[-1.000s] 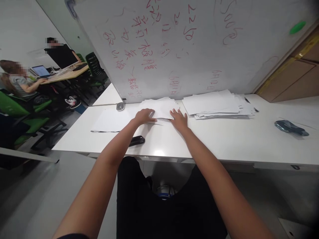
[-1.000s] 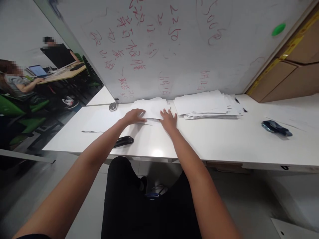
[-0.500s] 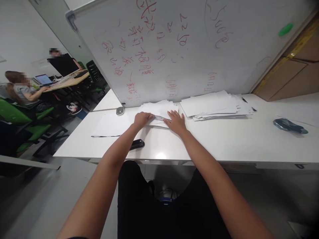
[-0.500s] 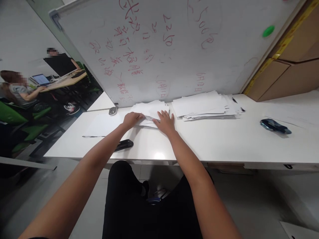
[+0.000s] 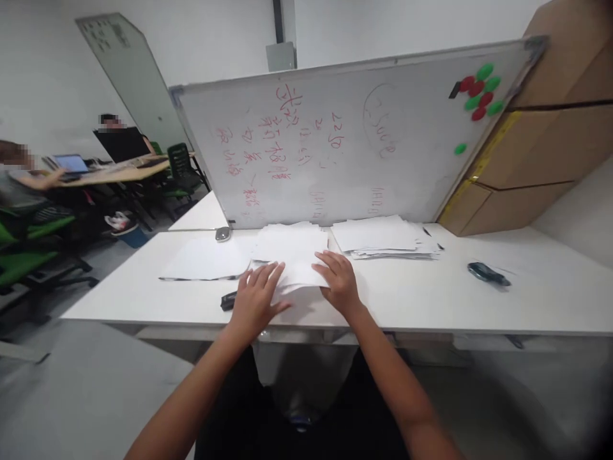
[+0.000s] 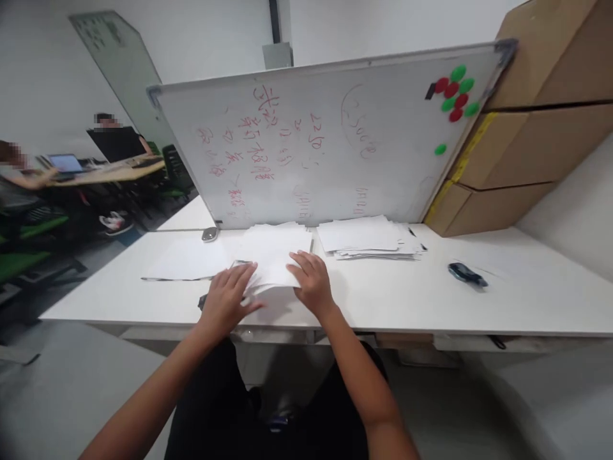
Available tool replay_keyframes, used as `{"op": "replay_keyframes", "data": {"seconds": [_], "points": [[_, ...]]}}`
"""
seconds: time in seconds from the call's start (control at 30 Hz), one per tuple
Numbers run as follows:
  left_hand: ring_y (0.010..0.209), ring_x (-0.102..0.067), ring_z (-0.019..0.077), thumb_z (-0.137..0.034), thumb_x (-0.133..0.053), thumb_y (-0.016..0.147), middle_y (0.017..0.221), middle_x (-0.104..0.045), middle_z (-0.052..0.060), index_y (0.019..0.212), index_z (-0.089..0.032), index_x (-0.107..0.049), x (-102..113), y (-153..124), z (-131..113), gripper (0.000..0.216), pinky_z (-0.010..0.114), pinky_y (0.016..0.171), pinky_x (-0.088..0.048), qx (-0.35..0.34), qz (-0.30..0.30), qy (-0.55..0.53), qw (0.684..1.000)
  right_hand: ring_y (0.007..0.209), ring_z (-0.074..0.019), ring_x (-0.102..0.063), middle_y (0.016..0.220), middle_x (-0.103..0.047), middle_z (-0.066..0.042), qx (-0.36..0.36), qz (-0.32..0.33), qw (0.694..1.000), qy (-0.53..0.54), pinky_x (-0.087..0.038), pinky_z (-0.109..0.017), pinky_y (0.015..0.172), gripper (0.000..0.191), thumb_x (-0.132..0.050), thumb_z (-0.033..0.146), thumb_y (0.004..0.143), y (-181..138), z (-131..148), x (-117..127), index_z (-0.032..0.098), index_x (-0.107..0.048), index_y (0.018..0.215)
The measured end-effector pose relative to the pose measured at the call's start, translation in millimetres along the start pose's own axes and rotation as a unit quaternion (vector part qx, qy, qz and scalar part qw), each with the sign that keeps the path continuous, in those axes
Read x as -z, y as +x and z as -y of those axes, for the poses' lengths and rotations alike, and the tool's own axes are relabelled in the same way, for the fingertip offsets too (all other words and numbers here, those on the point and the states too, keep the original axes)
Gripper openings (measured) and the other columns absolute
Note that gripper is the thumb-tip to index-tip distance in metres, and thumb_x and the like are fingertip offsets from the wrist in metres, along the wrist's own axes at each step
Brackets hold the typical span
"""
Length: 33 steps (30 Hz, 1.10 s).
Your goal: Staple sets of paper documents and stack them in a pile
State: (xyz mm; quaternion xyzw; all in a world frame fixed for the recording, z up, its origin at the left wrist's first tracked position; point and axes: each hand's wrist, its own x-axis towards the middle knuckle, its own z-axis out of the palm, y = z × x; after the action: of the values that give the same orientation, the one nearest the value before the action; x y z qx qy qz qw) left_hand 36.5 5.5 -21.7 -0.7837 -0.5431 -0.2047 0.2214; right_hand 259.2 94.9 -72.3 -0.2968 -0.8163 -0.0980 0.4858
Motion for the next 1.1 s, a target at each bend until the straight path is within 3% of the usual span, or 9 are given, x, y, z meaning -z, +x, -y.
{"op": "replay_keyframes", "data": {"seconds": [0.13, 0.27, 0.4, 0.5, 0.6, 0.7, 0.93, 1.03, 1.1], "points": [[0.116, -0.057, 0.0256, -0.020, -0.050, 0.089, 0.131, -0.061, 0.007, 0.132, -0.023, -0.053, -14.4, -55.5, -44.8, 0.043, 0.041, 0.095, -0.040, -0.016, 0.067, -0.090, 0.994, 0.131, -0.0275, -0.045, 0.134, -0.057, -0.008, -0.096, 0.079, 0.992, 0.018, -0.034, -0.050, 0.108, 0.032, -0.046, 0.030, 0.086, -71.0, 41.6, 52.1, 0.025, -0.065, 0.111], [0.106, -0.062, 0.0229, -0.012, -0.041, 0.089, 0.118, -0.068, 0.003, 0.115, -0.030, -0.065, -30.2, -85.5, -69.4, 0.040, 0.042, 0.088, -0.043, 0.012, 0.094, -0.182, 0.979, 0.135, -0.0268, -0.041, 0.142, -0.049, -0.006, -0.357, 0.088, 0.926, 0.082, -0.033, -0.051, 0.111, 0.031, -0.047, 0.030, 0.086, -130.1, 78.4, 81.2, 0.029, -0.065, 0.112], [0.104, -0.062, 0.0217, -0.012, -0.038, 0.089, 0.113, -0.071, 0.003, 0.106, -0.030, -0.069, -30.3, -104.7, -75.0, 0.040, 0.043, 0.088, -0.042, 0.042, 0.078, -0.247, 0.965, 0.126, -0.0271, -0.052, 0.135, -0.056, -0.009, -0.630, -0.103, 0.739, 0.215, -0.046, -0.049, 0.101, 0.039, -0.054, 0.044, 0.085, -154.5, 108.2, 91.8, 0.028, -0.059, 0.120], [0.101, -0.063, 0.0215, -0.015, -0.038, 0.091, 0.111, -0.071, 0.002, 0.103, -0.029, -0.069, -28.9, -118.7, -77.5, 0.036, 0.041, 0.083, -0.041, 0.054, 0.072, -0.267, 0.960, 0.114, -0.0286, -0.061, 0.126, -0.063, -0.011, -0.695, -0.029, 0.597, 0.399, -0.055, -0.047, 0.087, 0.055, -0.047, 0.061, 0.086, -152.1, 118.5, 95.4, 0.024, -0.057, 0.126], [0.102, -0.063, 0.0219, -0.016, -0.041, 0.091, 0.113, -0.071, 0.002, 0.103, -0.030, -0.068, -31.9, -133.5, -82.2, 0.033, 0.042, 0.086, -0.040, 0.050, 0.062, -0.278, 0.957, 0.101, -0.0285, -0.067, 0.114, -0.070, -0.010, -0.699, 0.044, 0.540, 0.467, -0.056, -0.044, 0.083, 0.055, -0.063, 0.058, 0.079, -143.8, 119.6, 92.2, 0.020, -0.063, 0.118], [0.109, -0.060, 0.0232, -0.011, -0.045, 0.087, 0.117, -0.069, 0.001, 0.107, -0.032, -0.066, -33.7, -145.7, -82.7, 0.036, 0.045, 0.099, -0.036, 0.044, 0.042, -0.259, 0.964, 0.091, -0.0274, -0.069, 0.105, -0.073, -0.010, -0.694, 0.045, 0.570, 0.437, -0.055, -0.043, 0.084, 0.050, -0.079, 0.047, 0.066, -135.3, 114.9, 85.2, 0.017, -0.068, 0.105], [0.146, -0.015, 0.0366, -0.035, -0.076, 0.071, 0.159, -0.016, 0.013, 0.149, -0.030, -0.022, 2.4, -122.0, -41.1, 0.096, 0.053, 0.111, -0.030, 0.113, 0.096, -0.297, 0.943, 0.092, -0.0276, -0.068, 0.095, -0.075, -0.008, -0.572, 0.078, 0.784, 0.228, -0.053, -0.043, 0.084, 0.041, -0.074, 0.051, 0.069, -80.4, 87.3, 101.8, 0.018, -0.073, 0.093], [0.142, -0.029, 0.0321, -0.050, -0.071, 0.074, 0.157, -0.022, 0.014, 0.152, -0.030, -0.003, 22.3, -87.6, -17.7, 0.106, 0.045, 0.107, -0.039, 0.218, 0.047, -0.408, 0.885, 0.096, -0.0277, -0.067, 0.097, -0.074, -0.007, -0.508, 0.059, 0.837, 0.193, -0.052, -0.043, 0.088, 0.037, -0.074, 0.048, 0.070, -44.7, 72.8, 107.2, 0.020, -0.073, 0.094], [0.131, -0.046, 0.0280, -0.051, -0.064, 0.080, 0.149, -0.038, 0.012, 0.152, -0.031, -0.009, 24.7, -64.5, -6.9, 0.093, 0.038, 0.099, -0.047, 0.255, 0.037, -0.487, 0.834, 0.099, -0.0280, -0.066, 0.098, -0.074, -0.007, -0.472, 0.037, 0.862, 0.180, -0.051, -0.044, 0.089, 0.037, -0.073, 0.048, 0.071, -27.4, 64.3, 100.2, 0.020, -0.072, 0.095]]}}
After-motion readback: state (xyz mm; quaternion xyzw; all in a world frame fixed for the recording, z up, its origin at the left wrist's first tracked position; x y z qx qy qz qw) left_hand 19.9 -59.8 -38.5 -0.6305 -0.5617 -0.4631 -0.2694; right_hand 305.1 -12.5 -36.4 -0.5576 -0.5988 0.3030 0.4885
